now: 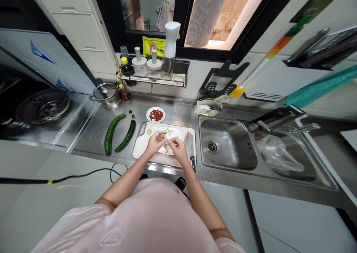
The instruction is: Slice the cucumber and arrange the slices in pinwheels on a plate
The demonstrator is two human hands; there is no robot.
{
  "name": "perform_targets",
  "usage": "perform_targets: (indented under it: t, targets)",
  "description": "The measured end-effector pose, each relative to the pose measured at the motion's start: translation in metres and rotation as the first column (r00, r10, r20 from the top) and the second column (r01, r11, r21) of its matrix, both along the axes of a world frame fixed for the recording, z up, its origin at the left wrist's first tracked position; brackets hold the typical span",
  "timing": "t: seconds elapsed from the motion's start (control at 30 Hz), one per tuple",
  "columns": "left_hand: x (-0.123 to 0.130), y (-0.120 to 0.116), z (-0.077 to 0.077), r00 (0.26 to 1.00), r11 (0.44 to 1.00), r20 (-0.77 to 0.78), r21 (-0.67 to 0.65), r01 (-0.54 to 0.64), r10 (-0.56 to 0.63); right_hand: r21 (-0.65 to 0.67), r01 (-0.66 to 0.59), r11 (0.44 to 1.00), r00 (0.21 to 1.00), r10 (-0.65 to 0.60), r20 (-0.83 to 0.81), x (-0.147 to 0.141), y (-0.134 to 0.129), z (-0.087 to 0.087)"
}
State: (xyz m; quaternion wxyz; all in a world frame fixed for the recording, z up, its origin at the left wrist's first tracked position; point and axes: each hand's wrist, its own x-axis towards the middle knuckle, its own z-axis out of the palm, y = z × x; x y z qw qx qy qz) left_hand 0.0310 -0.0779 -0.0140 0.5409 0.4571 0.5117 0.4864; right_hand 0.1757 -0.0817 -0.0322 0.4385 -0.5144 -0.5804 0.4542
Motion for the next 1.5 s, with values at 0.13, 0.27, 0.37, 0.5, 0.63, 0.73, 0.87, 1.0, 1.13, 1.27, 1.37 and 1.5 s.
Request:
perform_targets:
  t: [0.13, 0.27, 0.37, 0.5, 0.63, 0.73, 0.87, 1.0, 1.13, 1.27, 1.37, 1.5]
  targets:
    - [-0.002, 0.003, -0.004, 1.000, 1.000, 0.008, -0.002, -0.030, 0.030, -0.011, 0.023, 1.000, 0.999, -0.023, 0.032, 0.005, 0.010, -0.005]
    - [-0.006, 0.004, -0.019, 0.997, 0.999, -0.061, 0.003, -0.053, 0.053, -0.029, -0.028, 0.999, 0.993, 0.031, 0.110, 0.012, 0.018, -0.014]
    - [-0.009, 0.003, -0.035, 0.991, 0.999, -0.130, -0.035, -0.036, 0.031, -0.043, -0.071, 0.997, 0.971, 0.079, 0.227, 0.017, 0.022, -0.023]
    - [-0.011, 0.000, -0.051, 0.964, 0.992, -0.264, -0.123, -0.016, -0.017, -0.074, -0.118, 0.990, 0.915, 0.137, 0.380, 0.019, 0.023, -0.037]
    - [-0.010, -0.003, -0.058, 0.901, 0.983, -0.429, -0.184, -0.014, -0.067, -0.122, -0.137, 0.983, 0.847, 0.180, 0.499, 0.017, 0.022, -0.052]
    - [-0.007, -0.004, -0.062, 0.829, 0.978, -0.548, -0.207, -0.002, -0.114, -0.141, -0.129, 0.982, 0.808, 0.186, 0.558, 0.015, 0.019, -0.060]
    - [-0.002, -0.005, -0.067, 0.726, 0.976, -0.669, -0.216, 0.016, -0.160, -0.179, -0.106, 0.978, 0.753, 0.196, 0.628, 0.012, 0.016, -0.066]
    - [0.002, -0.006, -0.070, 0.635, 0.975, -0.747, -0.220, 0.042, -0.196, -0.197, -0.082, 0.977, 0.694, 0.198, 0.692, 0.009, 0.015, -0.067]
    - [0.004, -0.006, -0.071, 0.624, 0.973, -0.755, -0.227, 0.042, -0.203, -0.224, -0.075, 0.972, 0.653, 0.218, 0.725, 0.007, 0.016, -0.067]
    - [0.003, -0.006, -0.072, 0.613, 0.974, -0.762, -0.217, 0.057, -0.206, -0.242, -0.077, 0.967, 0.624, 0.236, 0.745, 0.006, 0.016, -0.067]
    - [0.003, -0.006, -0.070, 0.528, 0.969, -0.815, -0.236, 0.076, -0.240, -0.275, -0.077, 0.958, 0.591, 0.267, 0.762, 0.006, 0.017, -0.066]
    - [0.004, -0.008, -0.067, 0.434, 0.961, -0.857, -0.250, 0.120, -0.277, -0.325, -0.074, 0.943, 0.549, 0.311, 0.776, 0.005, 0.018, -0.065]
